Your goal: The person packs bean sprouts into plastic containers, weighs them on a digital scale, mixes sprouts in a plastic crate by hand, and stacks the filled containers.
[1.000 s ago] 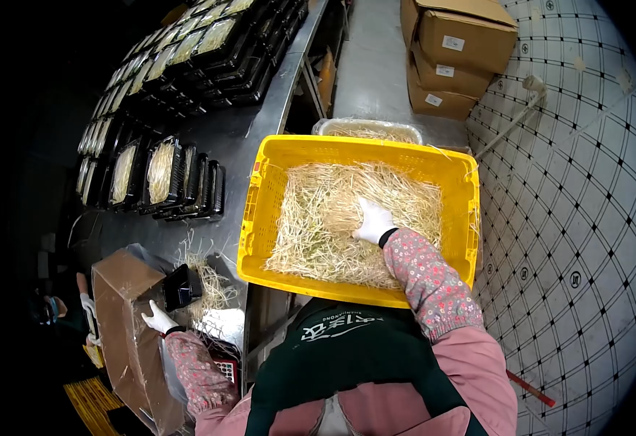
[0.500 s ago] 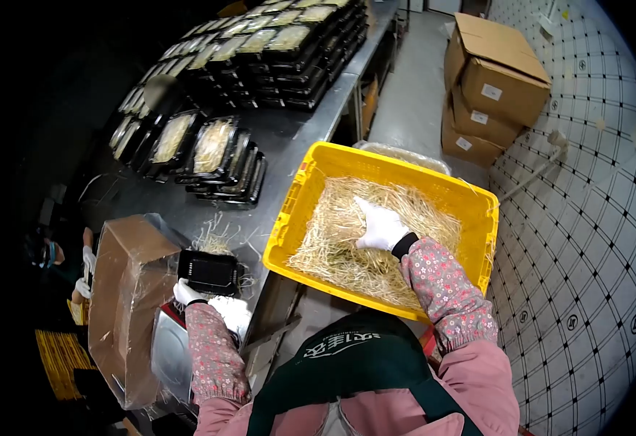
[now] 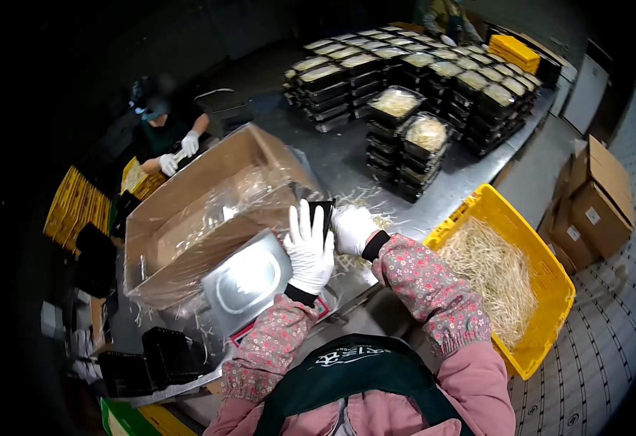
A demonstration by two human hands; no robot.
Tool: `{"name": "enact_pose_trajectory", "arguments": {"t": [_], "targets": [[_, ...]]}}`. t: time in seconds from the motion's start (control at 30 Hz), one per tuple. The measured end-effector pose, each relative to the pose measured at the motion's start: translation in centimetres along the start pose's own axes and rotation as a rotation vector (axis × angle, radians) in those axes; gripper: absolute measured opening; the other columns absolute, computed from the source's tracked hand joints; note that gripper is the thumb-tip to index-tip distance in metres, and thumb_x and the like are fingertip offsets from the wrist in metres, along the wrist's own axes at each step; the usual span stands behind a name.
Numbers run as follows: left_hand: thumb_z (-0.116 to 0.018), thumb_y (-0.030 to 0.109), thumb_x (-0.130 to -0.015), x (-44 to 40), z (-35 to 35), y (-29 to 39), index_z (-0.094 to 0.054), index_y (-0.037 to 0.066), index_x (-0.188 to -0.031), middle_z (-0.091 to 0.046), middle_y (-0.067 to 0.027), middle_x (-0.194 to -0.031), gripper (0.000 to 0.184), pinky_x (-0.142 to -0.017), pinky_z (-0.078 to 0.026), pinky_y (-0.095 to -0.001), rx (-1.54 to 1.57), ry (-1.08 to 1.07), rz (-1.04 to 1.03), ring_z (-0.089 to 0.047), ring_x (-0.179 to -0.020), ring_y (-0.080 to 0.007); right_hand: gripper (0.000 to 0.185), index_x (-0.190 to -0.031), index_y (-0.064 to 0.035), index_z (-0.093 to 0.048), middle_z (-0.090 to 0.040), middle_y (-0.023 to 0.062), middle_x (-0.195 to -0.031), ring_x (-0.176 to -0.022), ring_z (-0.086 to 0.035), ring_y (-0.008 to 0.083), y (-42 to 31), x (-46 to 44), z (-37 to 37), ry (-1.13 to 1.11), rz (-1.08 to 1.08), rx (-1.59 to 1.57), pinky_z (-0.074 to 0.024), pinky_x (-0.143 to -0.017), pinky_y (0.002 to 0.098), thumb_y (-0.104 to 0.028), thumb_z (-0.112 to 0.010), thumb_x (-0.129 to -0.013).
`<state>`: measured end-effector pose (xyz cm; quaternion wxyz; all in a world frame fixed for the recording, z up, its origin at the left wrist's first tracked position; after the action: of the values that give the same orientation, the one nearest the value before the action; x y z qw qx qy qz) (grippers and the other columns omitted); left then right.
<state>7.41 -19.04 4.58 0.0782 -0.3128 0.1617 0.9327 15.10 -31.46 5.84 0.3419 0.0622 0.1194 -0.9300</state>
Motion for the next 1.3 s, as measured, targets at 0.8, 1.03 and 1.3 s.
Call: {"name": "enact_pose_trajectory", "arguments": {"t": [0.8,1.03,1.3], "targets": [[-0.053,0.028,-0.097,10.1,3.6,-18.5,-0.032,-0.005,-0.150,-0.039,-0.0264,-0.149,0.066,-0.116,-0.030,-0.0487,-0.133,-0.190,0.357,-0.037,-0.139,-0.0417,0.122,-0.151,0.0018,-0.028,-0.039,0.0257,-0.150,-0.142,-0.033,0.0398,-11.6,-12.7,-10.7,-0.261,0.665,-0.394,-0.0325,-0.115,0.0402,-0.044,-0.089,-0.055],[-0.054,0.031,-0.097,10.1,3.5,-17.2,-0.041,0.004,-0.148,-0.044,-0.0156,-0.151,0.059,-0.116,-0.024,-0.0572,-0.443,-0.268,0.323,-0.042,-0.138,-0.0345,0.038,-0.105,-0.0046,-0.070,-0.069,0.0193,-0.102,-0.095,-0.068,0.0356,-8.5,-12.7,-8.2,-0.400,0.494,-0.072,-0.0543,-0.081,0.0427,-0.027,-0.072,-0.075],[-0.056,0.037,-0.095,11.5,2.8,-18.0,-0.042,0.005,-0.148,-0.046,-0.0160,-0.149,0.063,-0.116,-0.021,-0.0565,-0.359,-0.180,0.353,-0.040,-0.137,-0.0368,0.016,-0.085,-0.0081,-0.073,-0.070,0.0190,-0.082,-0.080,-0.068,0.0386,-6.9,-13.6,-7.0,-0.195,0.440,-0.320,-0.0546,-0.076,0.0459,-0.020,-0.062,-0.081]]}}
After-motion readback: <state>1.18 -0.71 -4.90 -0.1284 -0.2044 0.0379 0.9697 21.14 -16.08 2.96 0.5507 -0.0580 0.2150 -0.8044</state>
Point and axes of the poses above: each hand's wrist, its own x-axis away from the middle knuckle, its own z-axis out of the back of the hand, y = z × x, the point moved 2 cm from there along -x, towards the middle knuckle
